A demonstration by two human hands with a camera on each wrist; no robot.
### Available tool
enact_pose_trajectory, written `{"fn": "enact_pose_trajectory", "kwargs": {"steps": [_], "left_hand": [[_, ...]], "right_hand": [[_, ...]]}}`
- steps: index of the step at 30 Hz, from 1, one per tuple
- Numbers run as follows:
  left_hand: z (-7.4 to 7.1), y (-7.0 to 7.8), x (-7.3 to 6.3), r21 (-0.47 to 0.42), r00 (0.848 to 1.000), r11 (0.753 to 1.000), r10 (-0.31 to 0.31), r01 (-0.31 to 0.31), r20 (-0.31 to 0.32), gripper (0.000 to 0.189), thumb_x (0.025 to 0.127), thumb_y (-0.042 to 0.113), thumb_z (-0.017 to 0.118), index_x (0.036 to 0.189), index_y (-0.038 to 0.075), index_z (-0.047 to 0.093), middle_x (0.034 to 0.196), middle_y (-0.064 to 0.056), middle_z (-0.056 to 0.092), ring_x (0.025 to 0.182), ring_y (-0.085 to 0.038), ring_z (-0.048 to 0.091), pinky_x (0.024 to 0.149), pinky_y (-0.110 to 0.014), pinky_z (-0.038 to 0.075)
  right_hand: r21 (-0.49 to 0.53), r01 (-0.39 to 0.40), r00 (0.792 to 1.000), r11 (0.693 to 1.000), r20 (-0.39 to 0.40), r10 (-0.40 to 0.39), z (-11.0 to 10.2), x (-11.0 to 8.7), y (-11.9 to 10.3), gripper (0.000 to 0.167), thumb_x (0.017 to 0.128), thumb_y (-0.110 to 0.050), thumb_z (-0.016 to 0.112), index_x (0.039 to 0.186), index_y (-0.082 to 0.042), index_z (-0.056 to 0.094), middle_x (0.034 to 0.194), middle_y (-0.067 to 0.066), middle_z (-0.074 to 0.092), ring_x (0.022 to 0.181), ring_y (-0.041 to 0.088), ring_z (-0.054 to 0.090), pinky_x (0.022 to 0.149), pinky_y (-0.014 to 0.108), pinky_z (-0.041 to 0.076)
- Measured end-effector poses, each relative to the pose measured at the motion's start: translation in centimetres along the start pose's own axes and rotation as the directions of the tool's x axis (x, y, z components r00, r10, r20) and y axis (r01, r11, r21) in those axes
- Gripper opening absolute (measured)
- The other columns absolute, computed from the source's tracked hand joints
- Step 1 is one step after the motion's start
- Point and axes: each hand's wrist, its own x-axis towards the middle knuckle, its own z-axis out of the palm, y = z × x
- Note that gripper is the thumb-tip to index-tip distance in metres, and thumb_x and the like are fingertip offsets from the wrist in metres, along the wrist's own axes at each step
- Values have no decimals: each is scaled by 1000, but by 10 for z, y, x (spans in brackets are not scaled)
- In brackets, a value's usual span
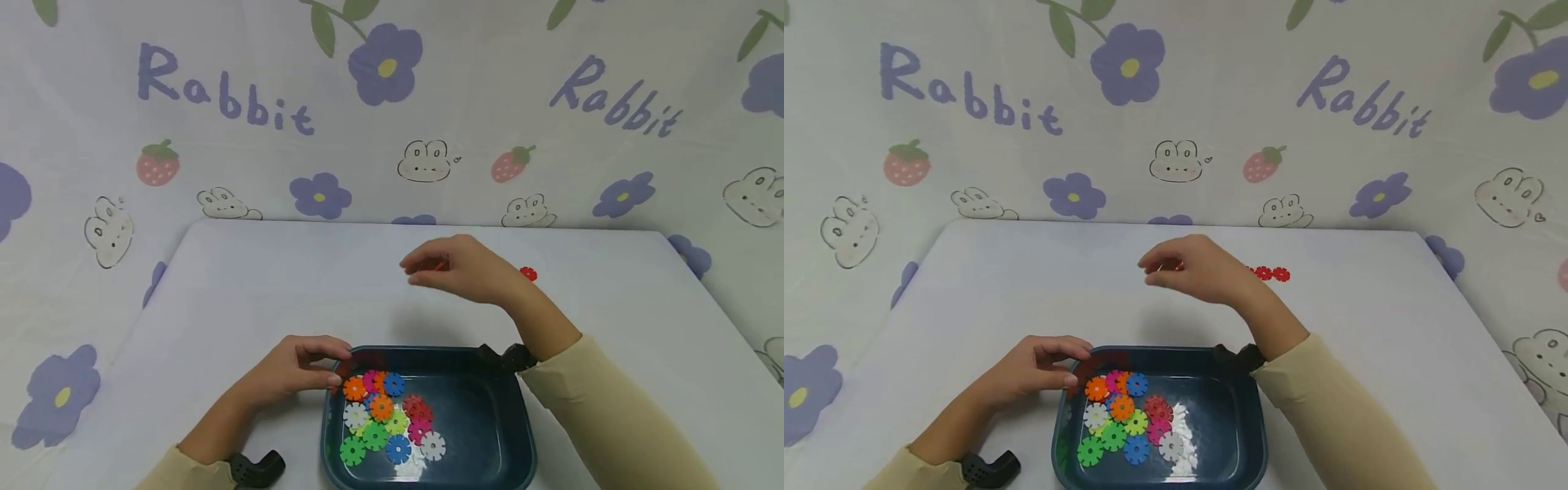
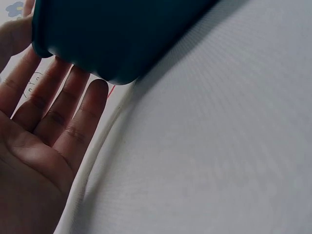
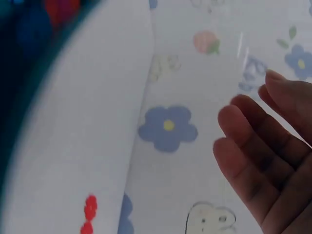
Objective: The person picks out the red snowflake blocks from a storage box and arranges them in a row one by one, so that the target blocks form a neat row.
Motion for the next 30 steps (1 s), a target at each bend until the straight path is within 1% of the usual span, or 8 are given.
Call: {"fn": "enact_pose_trajectory", "kwargs": {"steps": [3,5,7,10,13,16,22,30], "left_hand": [[-1,0,-1,4,1000,1000,3,-3,-6,31,87,6,71,117,-1,66,129,-14,64,120,-18,59,97,-28,51],[-2,0,-1,6,1000,1000,8,-8,-7,31,88,6,71,117,-1,66,129,-16,63,119,-18,60,96,-28,52],[-2,1,-1,9,1000,1000,11,-11,-7,31,88,7,71,117,-1,66,130,-16,63,119,-18,60,96,-28,52],[-3,2,0,8,1000,1000,18,-18,-7,31,87,8,72,116,0,66,130,-16,63,120,-16,59,97,-27,51],[-2,4,0,5,1000,1000,23,-23,-8,30,87,8,72,116,2,67,129,-16,63,121,-16,59,98,-27,50],[-1,5,1,0,1000,1000,18,-18,-11,29,87,8,72,116,3,67,129,-14,63,121,-16,59,98,-27,50],[1,4,1,-8,1000,1000,8,-9,-15,28,87,5,71,115,7,68,128,-11,64,121,-18,59,98,-28,50],[3,1,0,-10,1000,1000,21,-21,-5,30,87,8,72,116,4,67,129,-13,64,120,-17,60,99,-27,50]], "right_hand": [[-7,47,992,999,115,-46,15,-10,-12,23,90,-23,72,112,-16,73,100,-6,72,87,7,66,80,26,57],[-19,40,975,999,221,-35,26,-14,-17,23,89,-26,74,110,-17,73,94,-9,72,83,5,65,79,23,56],[-48,6,945,999,326,10,38,-18,-22,25,86,-25,76,109,-16,74,87,-11,70,78,5,63,75,22,55],[-115,-72,886,991,448,117,55,-22,-28,29,82,-21,80,110,-15,74,78,-11,66,72,7,61,69,22,54],[-230,-140,836,963,493,239,69,-27,-32,38,75,-15,85,111,-18,74,73,-10,63,68,9,59,64,21,52],[-330,-162,808,930,497,317,78,-31,-34,43,70,-12,88,109,-22,73,73,-8,61,67,11,56,62,23,51],[-429,-120,778,895,519,353,95,-33,-27,45,66,-15,91,102,-28,68,85,-9,64,79,10,57,69,28,56],[-440,-43,785,897,541,303,108,-33,-22,35,70,-22,89,91,-29,62,78,-11,60,75,9,56,69,26,54]]}}
